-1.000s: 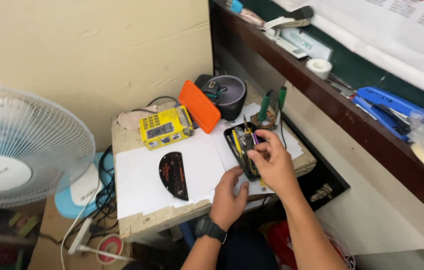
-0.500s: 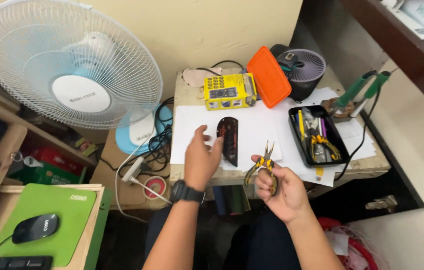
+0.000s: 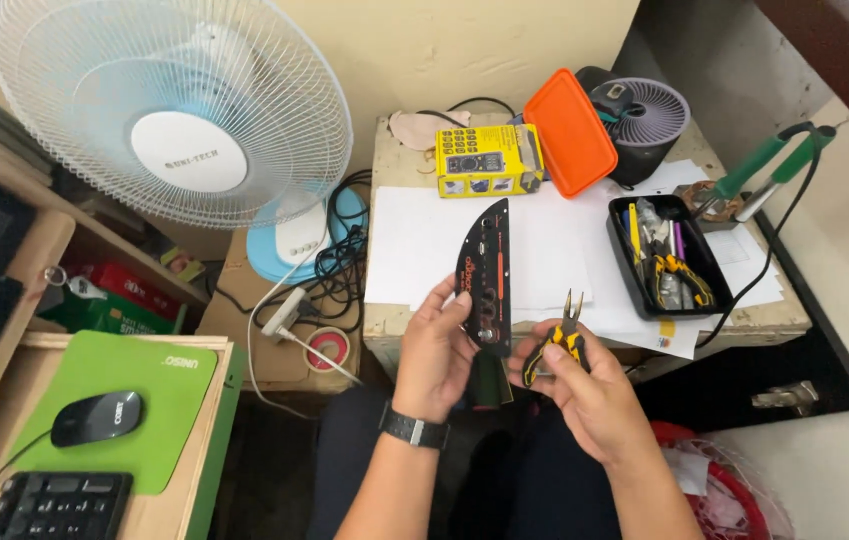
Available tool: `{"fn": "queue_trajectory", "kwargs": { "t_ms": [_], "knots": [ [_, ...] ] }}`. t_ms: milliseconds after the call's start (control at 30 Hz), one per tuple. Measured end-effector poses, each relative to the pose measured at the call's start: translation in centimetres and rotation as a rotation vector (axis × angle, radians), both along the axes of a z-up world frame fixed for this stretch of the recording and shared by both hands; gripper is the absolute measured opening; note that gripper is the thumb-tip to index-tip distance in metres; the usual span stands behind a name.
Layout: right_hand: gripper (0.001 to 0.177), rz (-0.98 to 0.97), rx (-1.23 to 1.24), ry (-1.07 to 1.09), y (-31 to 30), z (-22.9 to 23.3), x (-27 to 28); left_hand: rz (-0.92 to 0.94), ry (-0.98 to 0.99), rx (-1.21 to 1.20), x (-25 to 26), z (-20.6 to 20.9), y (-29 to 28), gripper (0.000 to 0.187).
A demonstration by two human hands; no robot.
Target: The person uses pliers to remove a screw from a black remote control and then detaches the internal circuit board. They place the remote and board on the desk, then retrieve a power adapter from a drawer and examine it.
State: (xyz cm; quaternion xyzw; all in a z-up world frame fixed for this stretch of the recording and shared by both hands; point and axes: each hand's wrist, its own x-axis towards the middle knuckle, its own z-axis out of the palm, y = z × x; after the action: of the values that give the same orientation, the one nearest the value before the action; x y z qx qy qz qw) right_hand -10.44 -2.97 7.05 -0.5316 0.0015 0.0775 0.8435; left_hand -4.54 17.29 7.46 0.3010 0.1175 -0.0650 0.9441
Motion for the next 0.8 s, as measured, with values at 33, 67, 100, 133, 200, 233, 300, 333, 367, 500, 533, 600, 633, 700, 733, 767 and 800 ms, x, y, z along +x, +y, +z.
{"fn": "queue_trajectory", "kwargs": {
  "t_ms": [33, 67, 100, 133, 200, 233, 300, 333, 367, 500, 533, 600, 633, 700, 733, 767, 800],
  "knots": [
    [0.027, 0.006, -0.003, 0.002, 0.4, 0.1, -0.4, 0.006, 0.002, -0.003, -0.7, 0.1, -0.1, 0.043],
    [0.028, -0.019, -0.02, -0.005, 0.9, 0.3, -0.7, 0.033, -0.003, -0.015, -1.4, 0.2, -0.3, 0.042],
    [0.03, -0.043, -0.037, -0.012, 1.3, 0.5, -1.0, 0.061, -0.008, -0.028, -2.1, 0.4, -0.4, 0.041],
    [0.03, -0.041, -0.039, -0.011, 1.6, 0.7, -1.4, 0.063, -0.008, -0.03, -2.6, 0.7, -0.4, 0.041],
    [0.017, -0.184, -0.368, -0.07, 2.3, 1.3, -2.1, 0.107, -0.045, -0.003, -3.5, 1.5, -0.3, 0.034],
    [0.017, -0.184, -0.369, -0.071, 2.3, 1.3, -2.0, 0.107, -0.047, -0.003, -3.8, 1.6, -0.2, 0.034],
    [0.022, -0.23, -0.557, -0.105, 2.4, 1.3, -1.9, 0.131, -0.103, 0.1, -4.4, 1.8, 0.1, 0.034],
    [0.022, -0.232, -0.557, -0.106, 2.5, 1.4, -2.1, 0.13, -0.104, 0.1, -4.7, 1.5, 0.2, 0.034],
    [0.022, -0.213, -0.503, -0.136, 2.7, 1.5, -2.2, 0.146, -0.137, 0.137, -4.9, 1.2, 0.4, 0.031],
    [0.031, -0.188, -0.279, -0.104, 3.1, 0.4, -2.7, 0.169, -0.196, 0.256, -5.8, 0.5, 1.0, 0.025],
    [0.031, -0.19, -0.282, -0.104, 3.3, -0.1, -2.7, 0.167, -0.196, 0.253, -6.0, 0.9, 1.1, 0.025],
    [0.028, -0.223, -0.059, 0.042, 3.5, -1.2, -2.6, 0.179, -0.208, 0.323, -6.4, 1.6, 1.2, 0.03],
    [0.028, -0.226, -0.061, 0.043, 3.3, -1.3, -2.7, 0.177, -0.207, 0.32, -6.4, 1.6, 1.2, 0.03],
    [0.032, -0.155, 0.173, 0.082, 3.1, -1.4, -2.7, 0.222, -0.242, 0.39, -6.4, 1.6, 1.3, 0.029],
    [0.032, -0.155, 0.174, 0.081, 3.3, -1.4, -2.6, 0.221, -0.243, 0.391, -6.4, 1.3, 1.4, 0.029],
    [0.03, -0.174, 0.145, 0.097, 3.4, -1.3, -2.6, 0.235, -0.256, 0.447, -6.4, 1.1, 1.5, 0.03],
    [0.03, -0.194, 0.117, 0.114, 3.5, -1.3, -2.5, 0.247, -0.268, 0.505, -6.4, 0.8, 1.5, 0.031]
  ]
}}
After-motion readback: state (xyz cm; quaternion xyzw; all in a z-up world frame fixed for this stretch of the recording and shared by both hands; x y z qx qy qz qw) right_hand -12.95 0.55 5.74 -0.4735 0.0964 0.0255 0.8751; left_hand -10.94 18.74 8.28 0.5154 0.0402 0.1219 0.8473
